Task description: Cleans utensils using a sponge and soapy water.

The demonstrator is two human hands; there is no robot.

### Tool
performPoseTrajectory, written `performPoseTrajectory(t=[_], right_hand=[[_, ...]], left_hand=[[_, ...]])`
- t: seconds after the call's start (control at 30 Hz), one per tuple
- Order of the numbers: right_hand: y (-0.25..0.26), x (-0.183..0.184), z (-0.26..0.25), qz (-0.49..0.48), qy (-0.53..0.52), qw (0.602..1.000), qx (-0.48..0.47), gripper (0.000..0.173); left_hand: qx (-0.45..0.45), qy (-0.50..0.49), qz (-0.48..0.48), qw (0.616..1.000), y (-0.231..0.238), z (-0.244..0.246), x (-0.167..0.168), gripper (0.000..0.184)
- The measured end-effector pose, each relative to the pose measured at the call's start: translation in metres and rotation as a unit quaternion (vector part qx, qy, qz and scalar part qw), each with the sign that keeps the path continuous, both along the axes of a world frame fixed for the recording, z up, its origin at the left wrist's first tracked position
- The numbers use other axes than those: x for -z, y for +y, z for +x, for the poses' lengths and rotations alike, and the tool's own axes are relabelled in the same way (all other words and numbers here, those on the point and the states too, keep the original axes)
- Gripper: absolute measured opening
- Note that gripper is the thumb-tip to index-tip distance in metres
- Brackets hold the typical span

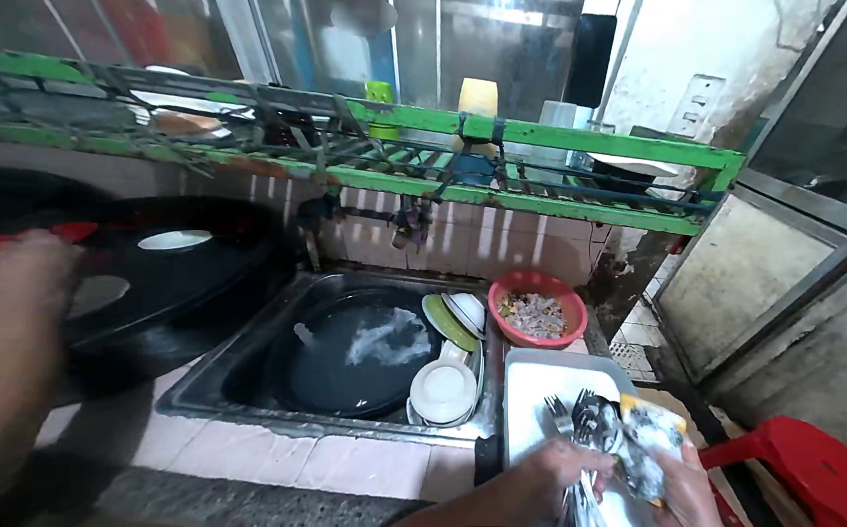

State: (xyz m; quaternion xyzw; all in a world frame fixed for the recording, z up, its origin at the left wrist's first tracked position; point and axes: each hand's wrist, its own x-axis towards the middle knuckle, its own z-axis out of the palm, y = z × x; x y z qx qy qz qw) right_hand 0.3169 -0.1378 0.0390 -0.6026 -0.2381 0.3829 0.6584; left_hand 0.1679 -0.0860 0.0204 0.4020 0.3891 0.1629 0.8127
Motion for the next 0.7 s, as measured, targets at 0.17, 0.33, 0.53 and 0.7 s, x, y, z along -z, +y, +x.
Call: performPoseTrajectory(t=[0.17,0.33,0.53,0.7], right_hand=[[-0.011,-0.013,0.016,0.039,0.028,0.987,-0.156,0.051],[-0.002,-0.009,0.003,-0.044,-0.051,0.997,-0.046,0.066],[-0.012,-0.005,0.017,0.047,0.07,0.992,-0.092,0.052],[-0.004,-0.018,0.002,-0.044,-0.111,0.989,-0.092,0.066]], left_hand=[[-0.011,0.095,0.027,0.995,0.004,0.0,-0.003,0.02],[-0.02,0.166,0.057,0.984,-0.001,0.009,-0.011,0.023],[-0.091,0.091,0.025,0.991,0.002,0.0,-0.01,0.021],[-0.093,0.104,0.035,0.99,-0.004,0.004,-0.015,0.02]])
